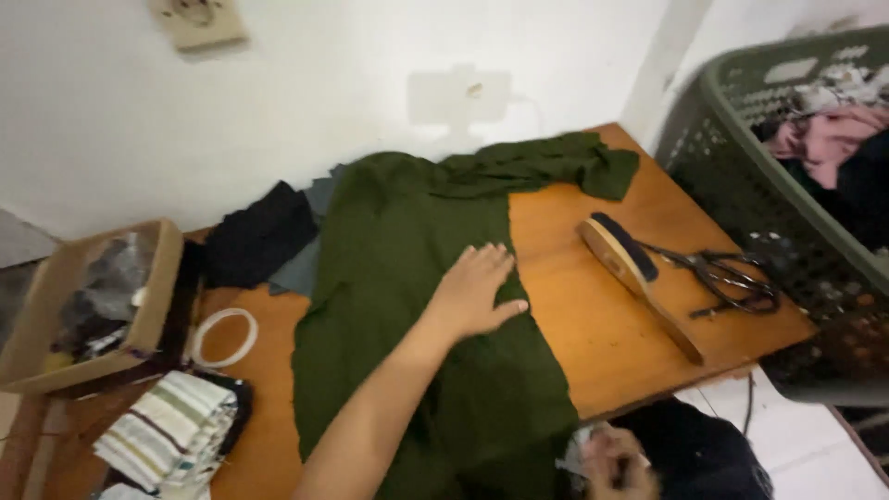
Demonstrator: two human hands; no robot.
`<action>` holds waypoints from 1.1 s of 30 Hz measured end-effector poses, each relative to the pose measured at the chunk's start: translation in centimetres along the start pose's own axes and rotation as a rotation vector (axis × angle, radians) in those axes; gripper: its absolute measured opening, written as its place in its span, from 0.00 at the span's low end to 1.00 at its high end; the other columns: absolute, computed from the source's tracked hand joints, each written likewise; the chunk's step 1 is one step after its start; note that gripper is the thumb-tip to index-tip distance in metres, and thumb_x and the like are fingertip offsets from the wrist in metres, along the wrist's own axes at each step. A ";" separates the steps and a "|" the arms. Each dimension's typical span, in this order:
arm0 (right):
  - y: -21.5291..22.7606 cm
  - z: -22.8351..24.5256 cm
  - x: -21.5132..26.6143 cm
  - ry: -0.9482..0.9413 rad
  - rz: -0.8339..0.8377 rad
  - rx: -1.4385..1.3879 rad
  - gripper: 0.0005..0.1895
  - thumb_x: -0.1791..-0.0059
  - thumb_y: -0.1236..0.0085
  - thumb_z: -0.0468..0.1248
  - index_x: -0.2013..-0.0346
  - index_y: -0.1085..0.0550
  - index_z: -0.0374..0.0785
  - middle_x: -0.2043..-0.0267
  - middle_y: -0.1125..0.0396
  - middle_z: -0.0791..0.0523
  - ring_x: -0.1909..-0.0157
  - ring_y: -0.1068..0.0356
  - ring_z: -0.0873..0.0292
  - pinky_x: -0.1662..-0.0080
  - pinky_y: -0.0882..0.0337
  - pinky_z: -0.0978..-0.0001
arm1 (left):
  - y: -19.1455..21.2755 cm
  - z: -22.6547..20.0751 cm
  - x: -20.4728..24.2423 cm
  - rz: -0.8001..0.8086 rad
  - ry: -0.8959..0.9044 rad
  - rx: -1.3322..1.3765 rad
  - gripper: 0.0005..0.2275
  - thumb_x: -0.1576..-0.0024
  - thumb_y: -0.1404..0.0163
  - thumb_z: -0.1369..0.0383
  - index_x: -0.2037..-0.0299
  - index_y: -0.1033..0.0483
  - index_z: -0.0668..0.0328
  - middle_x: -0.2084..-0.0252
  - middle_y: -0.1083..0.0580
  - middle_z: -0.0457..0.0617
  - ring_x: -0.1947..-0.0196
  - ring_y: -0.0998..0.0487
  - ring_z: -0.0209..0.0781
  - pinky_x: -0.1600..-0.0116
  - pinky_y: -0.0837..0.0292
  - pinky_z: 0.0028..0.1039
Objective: The person cuts a piece of green fabric using scissors while seated at a wooden table. They hold the fabric with both hands, make several cuts along the edge, and then smooth the fabric on the table.
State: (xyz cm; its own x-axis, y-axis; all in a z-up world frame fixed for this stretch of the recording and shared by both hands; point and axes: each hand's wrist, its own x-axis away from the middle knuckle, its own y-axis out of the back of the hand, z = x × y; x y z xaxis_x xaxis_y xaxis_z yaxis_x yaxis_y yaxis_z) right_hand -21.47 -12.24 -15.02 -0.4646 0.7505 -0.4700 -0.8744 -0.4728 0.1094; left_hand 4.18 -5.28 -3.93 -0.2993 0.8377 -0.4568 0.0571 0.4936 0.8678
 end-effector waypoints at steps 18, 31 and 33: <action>-1.2 -6.6 -0.6 -1.028 -0.506 -0.456 0.24 0.63 0.59 0.39 0.56 0.37 0.28 0.51 0.44 0.47 0.53 0.45 0.53 0.52 0.47 0.68 | -5.3 14.5 -10.8 0.145 0.530 -0.016 0.35 0.54 0.63 0.42 0.41 0.49 0.58 0.39 0.49 0.48 0.43 0.48 0.51 0.44 0.50 0.36; 2.4 -8.2 7.5 -0.559 0.681 -0.135 0.24 0.66 0.32 0.34 0.91 0.44 0.44 0.89 0.47 0.63 0.84 0.48 0.66 0.73 0.42 0.80 | 0.0 6.0 -10.0 -0.581 -0.275 -0.422 0.05 0.58 0.52 0.77 0.72 0.32 0.67 0.62 0.32 0.53 0.64 0.32 0.47 0.56 0.35 0.30; 3.5 -8.1 7.6 -0.602 0.674 -0.240 0.23 0.65 0.36 0.29 0.90 0.44 0.43 0.86 0.47 0.61 0.83 0.48 0.65 0.73 0.43 0.79 | 0.6 1.9 -7.9 -0.541 -0.258 -0.327 0.03 0.58 0.53 0.76 0.77 0.34 0.64 0.70 0.35 0.52 0.70 0.35 0.47 0.63 0.39 0.31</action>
State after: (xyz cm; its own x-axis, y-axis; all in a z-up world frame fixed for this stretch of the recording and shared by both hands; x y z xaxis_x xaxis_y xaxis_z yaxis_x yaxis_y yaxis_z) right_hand -26.95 -11.92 -25.34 -0.9161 0.3643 0.1675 -0.3728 -0.9277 -0.0213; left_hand 8.36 -11.11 -0.16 0.0344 0.5422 -0.8396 -0.3393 0.7965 0.5004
